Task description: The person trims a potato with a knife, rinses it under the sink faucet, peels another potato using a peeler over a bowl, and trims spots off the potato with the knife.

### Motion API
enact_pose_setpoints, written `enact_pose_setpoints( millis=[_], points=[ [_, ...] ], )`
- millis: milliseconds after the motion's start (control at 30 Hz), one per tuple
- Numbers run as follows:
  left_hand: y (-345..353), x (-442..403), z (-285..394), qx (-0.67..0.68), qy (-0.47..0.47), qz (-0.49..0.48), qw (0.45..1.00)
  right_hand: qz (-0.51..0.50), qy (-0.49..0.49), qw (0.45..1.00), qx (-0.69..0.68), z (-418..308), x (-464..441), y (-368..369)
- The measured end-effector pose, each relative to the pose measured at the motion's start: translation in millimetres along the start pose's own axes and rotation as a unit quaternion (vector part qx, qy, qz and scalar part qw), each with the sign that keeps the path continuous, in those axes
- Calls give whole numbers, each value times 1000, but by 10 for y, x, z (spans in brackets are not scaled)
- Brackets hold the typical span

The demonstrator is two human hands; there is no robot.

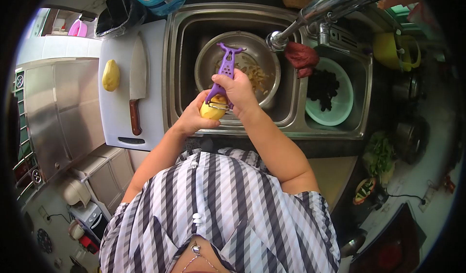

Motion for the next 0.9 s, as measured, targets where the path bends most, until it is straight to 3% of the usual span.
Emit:
enact_pose_setpoints(
  millis=[67, 133, 200, 333, 367, 467, 667, 833, 900],
  points=[
    [13, 57, 5, -19, -14, -36, 999, 4, 72, 996, -57, 129, -45, -82],
    [100, 78, 22, 22, -1, -73, 997, 83, 79, 993, -12, 168, -172, -472],
    [246, 107, 59, 119, 38, -109, 986, 162, 52, 979, -112, 227, -247, -874],
    [78, 61, -199, 293, 14, -53, 955, 147, -75, 985, -48, -13, -53, -723],
    [51, 52, -190, 304, 23, -35, 952, 104, -119, 985, -74, -36, -31, -538],
    [54, 9, -136, 262, 18, -6, 965, 49, -152, 983, -91, -188, 199, 42],
    [-8, -2, -257, 129, -28, 35, 991, 9, -171, 985, 26, -158, 187, 145],
    [8, 39, -116, 2, 17, 3, 1000, 111, -20, 989, -95, 148, -65, -367],
    [98, 19, -62, 39, 35, -17, 998, 174, 31, 973, -151, 484, -329, -975]
  ],
)
Point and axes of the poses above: each hand's wrist, its own x-axis away from the middle knuckle, its own y-axis out of the palm, z = x × y, the point moved 9 cm from there along -x, towards the middle knuckle, and after that the axes turned 10 degrees about -z, right-handed, at the moved point
